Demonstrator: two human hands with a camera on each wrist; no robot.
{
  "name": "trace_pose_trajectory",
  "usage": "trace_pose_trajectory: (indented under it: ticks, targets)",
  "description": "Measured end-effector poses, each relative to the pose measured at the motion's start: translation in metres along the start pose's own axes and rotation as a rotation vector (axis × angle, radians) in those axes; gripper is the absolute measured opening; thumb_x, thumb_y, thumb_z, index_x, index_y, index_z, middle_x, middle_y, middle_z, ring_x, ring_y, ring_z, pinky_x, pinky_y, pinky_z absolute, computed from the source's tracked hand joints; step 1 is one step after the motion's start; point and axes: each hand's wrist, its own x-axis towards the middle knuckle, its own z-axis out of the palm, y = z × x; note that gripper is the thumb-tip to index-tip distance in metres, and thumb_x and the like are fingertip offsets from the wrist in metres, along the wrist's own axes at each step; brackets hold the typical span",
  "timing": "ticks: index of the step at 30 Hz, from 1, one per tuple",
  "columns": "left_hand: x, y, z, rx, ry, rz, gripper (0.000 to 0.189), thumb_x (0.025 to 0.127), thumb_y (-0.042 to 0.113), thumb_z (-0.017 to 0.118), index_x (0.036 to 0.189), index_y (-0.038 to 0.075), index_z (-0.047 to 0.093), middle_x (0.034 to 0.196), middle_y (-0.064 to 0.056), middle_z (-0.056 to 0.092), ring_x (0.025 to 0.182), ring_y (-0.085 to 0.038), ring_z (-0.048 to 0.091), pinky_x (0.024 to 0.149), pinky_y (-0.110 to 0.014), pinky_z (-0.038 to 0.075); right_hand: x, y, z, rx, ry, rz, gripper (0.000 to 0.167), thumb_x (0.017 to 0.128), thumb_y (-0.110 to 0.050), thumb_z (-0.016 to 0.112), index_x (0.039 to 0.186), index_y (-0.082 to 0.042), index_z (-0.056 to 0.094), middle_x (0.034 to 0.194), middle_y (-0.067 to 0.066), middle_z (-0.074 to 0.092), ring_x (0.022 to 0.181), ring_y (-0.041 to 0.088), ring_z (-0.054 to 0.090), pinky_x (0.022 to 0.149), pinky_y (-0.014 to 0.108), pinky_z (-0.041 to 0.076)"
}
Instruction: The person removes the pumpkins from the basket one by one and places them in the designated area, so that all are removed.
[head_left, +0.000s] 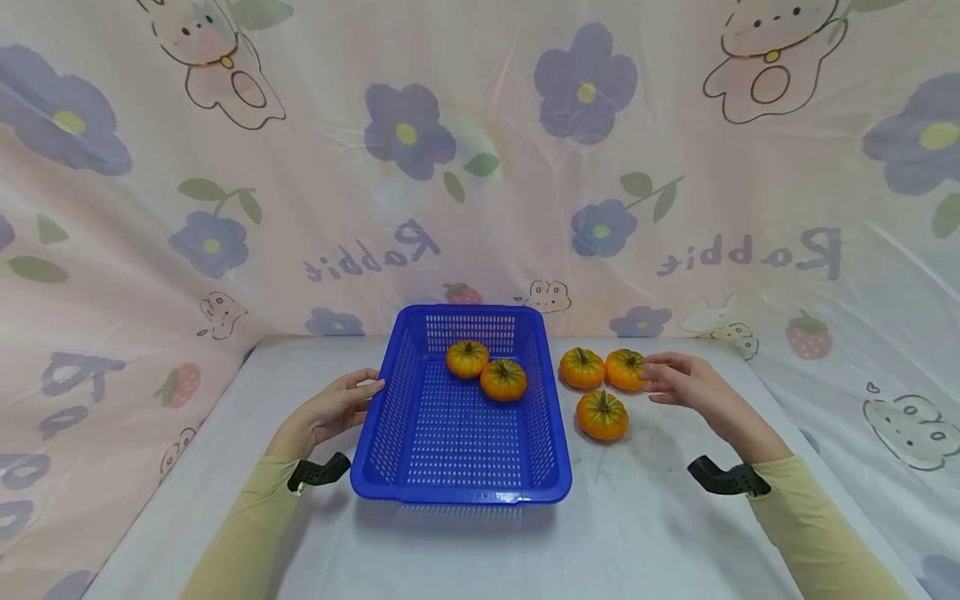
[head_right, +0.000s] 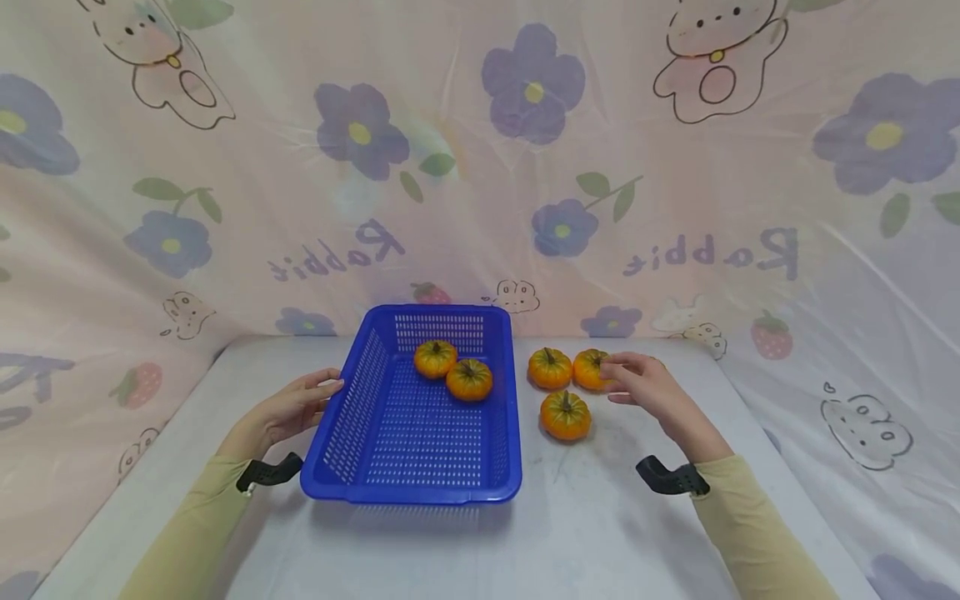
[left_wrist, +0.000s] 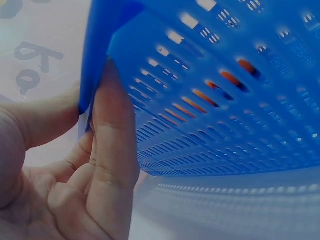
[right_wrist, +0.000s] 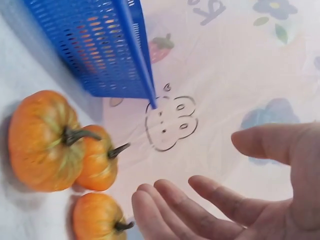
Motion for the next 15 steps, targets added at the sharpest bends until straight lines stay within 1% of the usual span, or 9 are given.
trace_pose_trajectory:
  ticks: [3, 8, 10, 15]
  targets:
    - [-0.001, 0.001, 0.0, -0.005, -0.006, 0.008, 0.026, 0.099, 0.022, 0.054, 0.118, 0.007, 0.044, 0.101, -0.008, 0.065, 0.087, -0.019, 0.064, 0.077, -0.029, 0.055, 0.001, -0.011, 0.002, -0.007, -0.001, -0.019, 0.058, 0.101, -0.036, 0.047, 0.138, 0.008, 0.036, 0.134, 0.031, 0.044, 0.106, 0.033, 0.059, 0.087, 0.034, 0.051]
    - [-0.002, 0.001, 0.001, -0.025, -0.016, 0.018, 0.022, 0.1, 0.019, 0.053, 0.115, 0.007, 0.044, 0.097, -0.006, 0.064, 0.085, -0.017, 0.063, 0.074, -0.027, 0.054, 0.006, -0.028, 0.012, 0.01, -0.032, -0.091, 0.057, 0.101, -0.034, 0.047, 0.14, 0.006, 0.035, 0.136, 0.03, 0.043, 0.115, 0.04, 0.054, 0.092, 0.039, 0.048]
    - [-0.002, 0.001, 0.001, -0.033, -0.019, 0.015, 0.021, 0.1, 0.019, 0.053, 0.115, 0.007, 0.044, 0.097, -0.006, 0.064, 0.085, -0.016, 0.063, 0.074, -0.027, 0.054, 0.008, -0.035, 0.018, 0.02, -0.06, -0.119, 0.057, 0.101, -0.033, 0.047, 0.141, 0.006, 0.035, 0.137, 0.03, 0.043, 0.118, 0.041, 0.051, 0.094, 0.042, 0.046]
    - [-0.002, 0.001, 0.001, -0.04, -0.029, 0.014, 0.021, 0.1, 0.019, 0.052, 0.115, 0.007, 0.043, 0.096, -0.006, 0.064, 0.084, -0.016, 0.063, 0.073, -0.026, 0.054, 0.017, -0.051, 0.032, 0.026, -0.103, -0.15, 0.056, 0.1, -0.035, 0.048, 0.142, 0.001, 0.037, 0.139, 0.027, 0.043, 0.12, 0.04, 0.05, 0.096, 0.047, 0.044]
